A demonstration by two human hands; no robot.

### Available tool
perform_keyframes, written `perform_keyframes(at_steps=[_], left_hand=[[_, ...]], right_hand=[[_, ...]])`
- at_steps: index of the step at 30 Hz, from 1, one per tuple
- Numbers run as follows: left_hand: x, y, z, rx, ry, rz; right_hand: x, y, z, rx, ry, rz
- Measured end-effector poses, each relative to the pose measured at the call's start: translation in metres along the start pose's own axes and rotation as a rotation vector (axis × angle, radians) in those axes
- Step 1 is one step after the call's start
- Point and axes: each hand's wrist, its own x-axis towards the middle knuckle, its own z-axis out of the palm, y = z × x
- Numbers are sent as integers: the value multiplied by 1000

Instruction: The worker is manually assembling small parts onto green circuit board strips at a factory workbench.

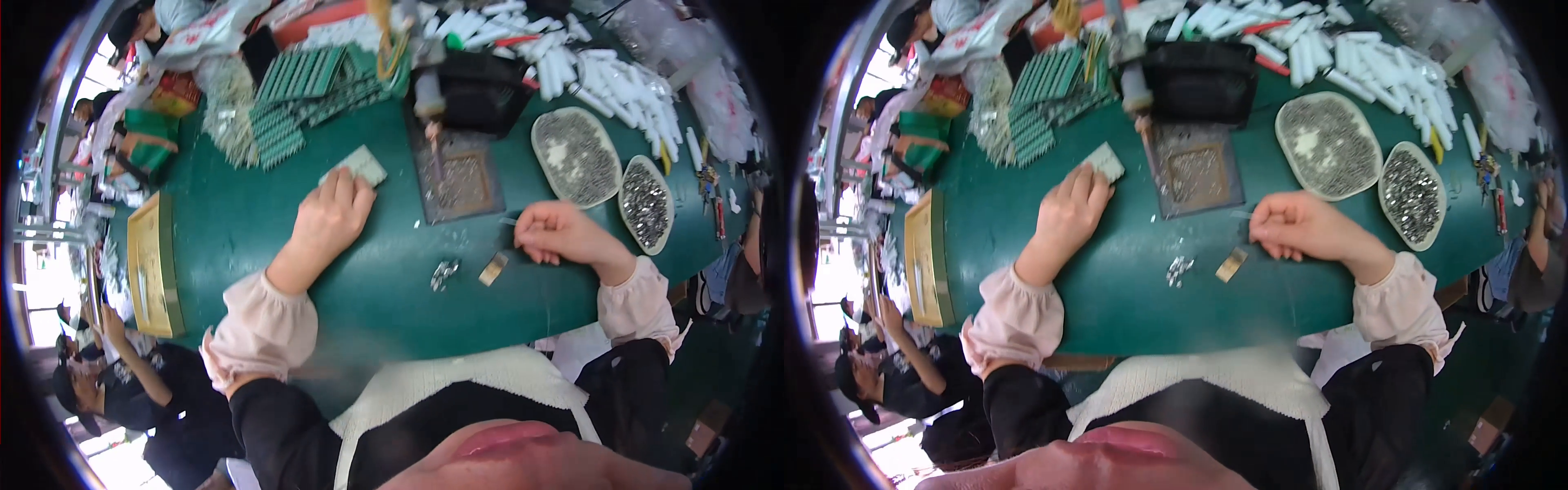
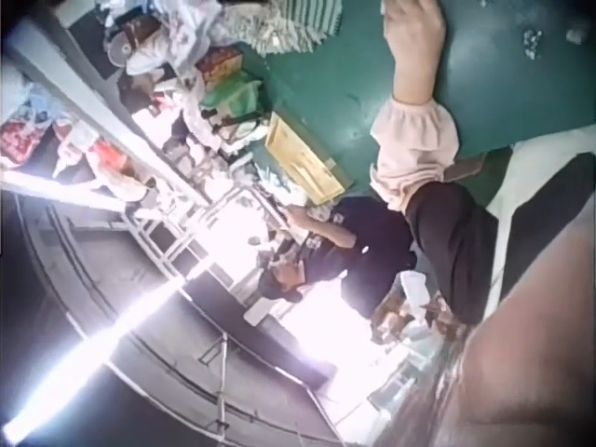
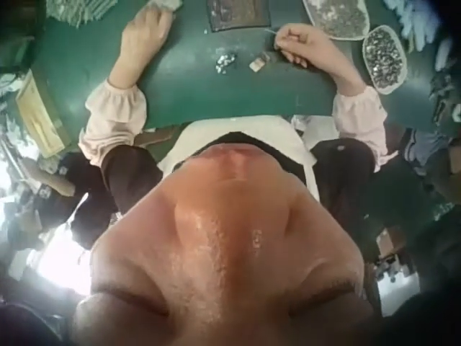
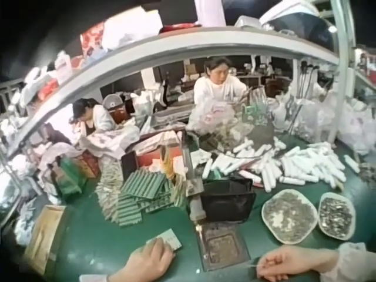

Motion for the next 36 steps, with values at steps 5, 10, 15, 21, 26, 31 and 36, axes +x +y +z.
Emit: perform_keyframes(at_steps=[5,10,15,21,26,31,36], left_hand=[[-6,5,12,-13,-20,-1],[-2,2,6,-62,4,-20],[8,-9,-5,-173,-41,-117],[14,-25,-13,-449,-125,-337],[8,-23,-25,-1208,-123,-821],[8,-10,-37,-1974,-470,-1106],[13,11,-38,-2221,-609,-1140]], right_hand=[[6,10,-5,7,-48,-1],[-2,4,-2,-11,-94,2],[-1,2,-3,-38,-65,-38],[4,11,5,-62,-63,-136],[7,0,6,-153,-124,-80],[11,-10,6,-173,-210,-68],[1,-24,14,-622,-209,-287]])
